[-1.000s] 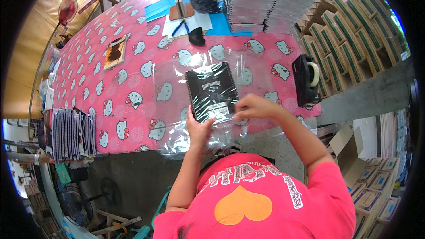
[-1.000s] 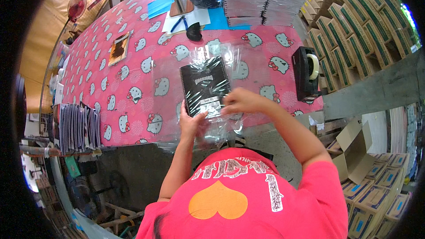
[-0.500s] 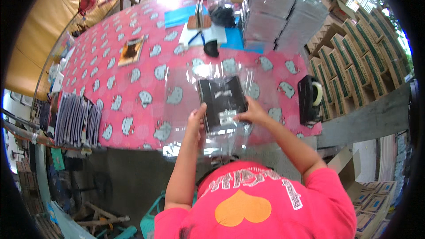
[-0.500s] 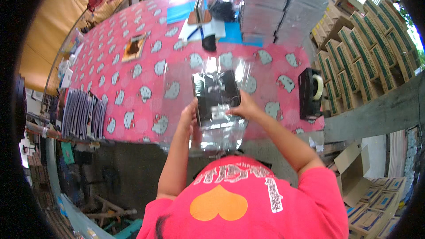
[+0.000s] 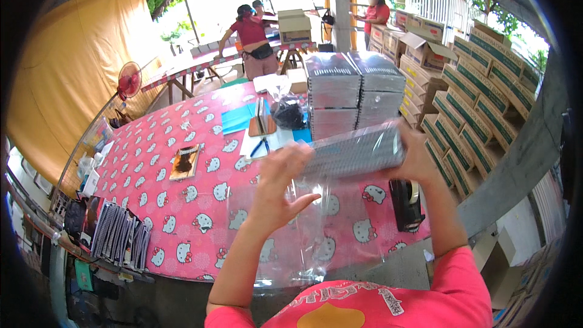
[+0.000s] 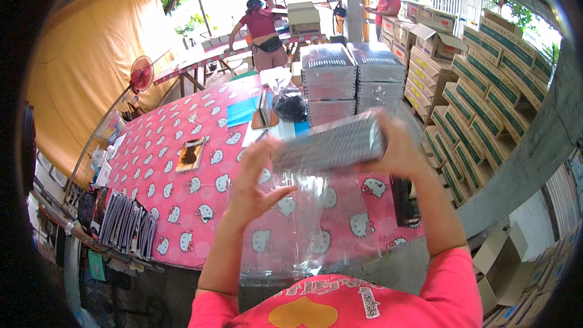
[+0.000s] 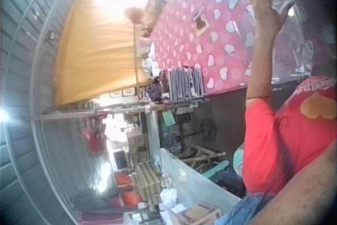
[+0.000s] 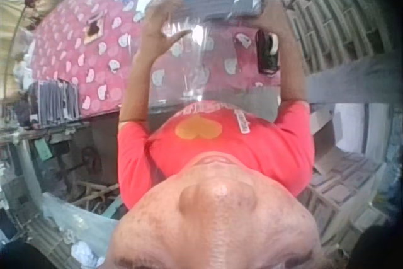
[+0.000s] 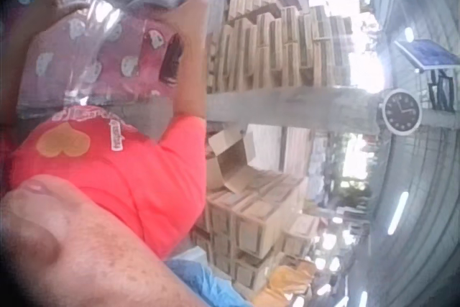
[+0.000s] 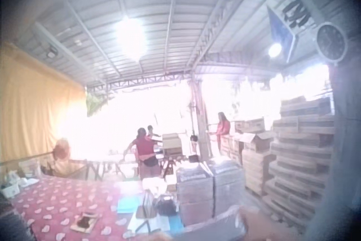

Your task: The person takes stacks of notebooks, slides each stack into a clear plastic bag, and then seals the bag using tape from a dispenser.

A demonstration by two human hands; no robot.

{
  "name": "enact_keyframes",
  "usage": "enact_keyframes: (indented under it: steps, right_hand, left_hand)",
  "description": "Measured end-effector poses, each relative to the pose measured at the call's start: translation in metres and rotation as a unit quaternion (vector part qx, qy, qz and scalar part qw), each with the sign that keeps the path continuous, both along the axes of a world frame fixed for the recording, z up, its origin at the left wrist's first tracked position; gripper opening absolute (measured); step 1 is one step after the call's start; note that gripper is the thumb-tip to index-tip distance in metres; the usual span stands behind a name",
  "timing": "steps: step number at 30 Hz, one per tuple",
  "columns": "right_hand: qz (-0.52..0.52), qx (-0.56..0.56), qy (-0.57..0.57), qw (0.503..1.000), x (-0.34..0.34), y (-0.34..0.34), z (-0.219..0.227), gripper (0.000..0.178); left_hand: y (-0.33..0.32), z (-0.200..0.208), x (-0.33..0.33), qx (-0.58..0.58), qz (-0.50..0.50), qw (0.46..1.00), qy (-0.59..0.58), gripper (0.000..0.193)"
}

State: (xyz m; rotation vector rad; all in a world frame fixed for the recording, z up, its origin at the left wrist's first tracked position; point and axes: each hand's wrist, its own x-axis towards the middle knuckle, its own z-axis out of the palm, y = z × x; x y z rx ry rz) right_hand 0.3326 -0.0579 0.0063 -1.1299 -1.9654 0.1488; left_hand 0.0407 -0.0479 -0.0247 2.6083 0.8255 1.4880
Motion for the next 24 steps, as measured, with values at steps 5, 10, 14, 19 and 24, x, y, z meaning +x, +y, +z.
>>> enact_keyframes:
  steps: [5, 10, 14, 19, 24]
  right_hand:
    - [-0.201, 0.319, -0.071, 0.923, 0.041, 0.096, 0.067, 0.065]
    - [-0.306, 0.295, -0.259, 0.867, 0.108, 0.224, 0.054, 0.063]
    - [-0.224, 0.115, -0.229, 0.940, 0.113, 0.259, 0.016, 0.064]
    - [-0.250, 0.153, -0.201, 0.935, 0.098, 0.273, -0.006, 0.067]
    - [-0.205, 0.217, -0.185, 0.936, 0.128, 0.307, -0.016, 0.065]
  left_hand:
    - [-0.030, 0.001, -0.019, -0.031, 0.074, 0.989, -0.121, 0.064]
    - [-0.037, -0.044, -0.014, -0.115, 0.088, 0.983, -0.111, 0.055]
    - [-0.057, -0.074, -0.048, -0.177, 0.197, 0.951, -0.162, 0.044]
    - [-0.065, -0.104, -0.075, -0.213, 0.239, 0.914, -0.247, 0.042]
    - [-0.072, -0.101, -0.092, -0.220, 0.253, 0.915, -0.224, 0.040]
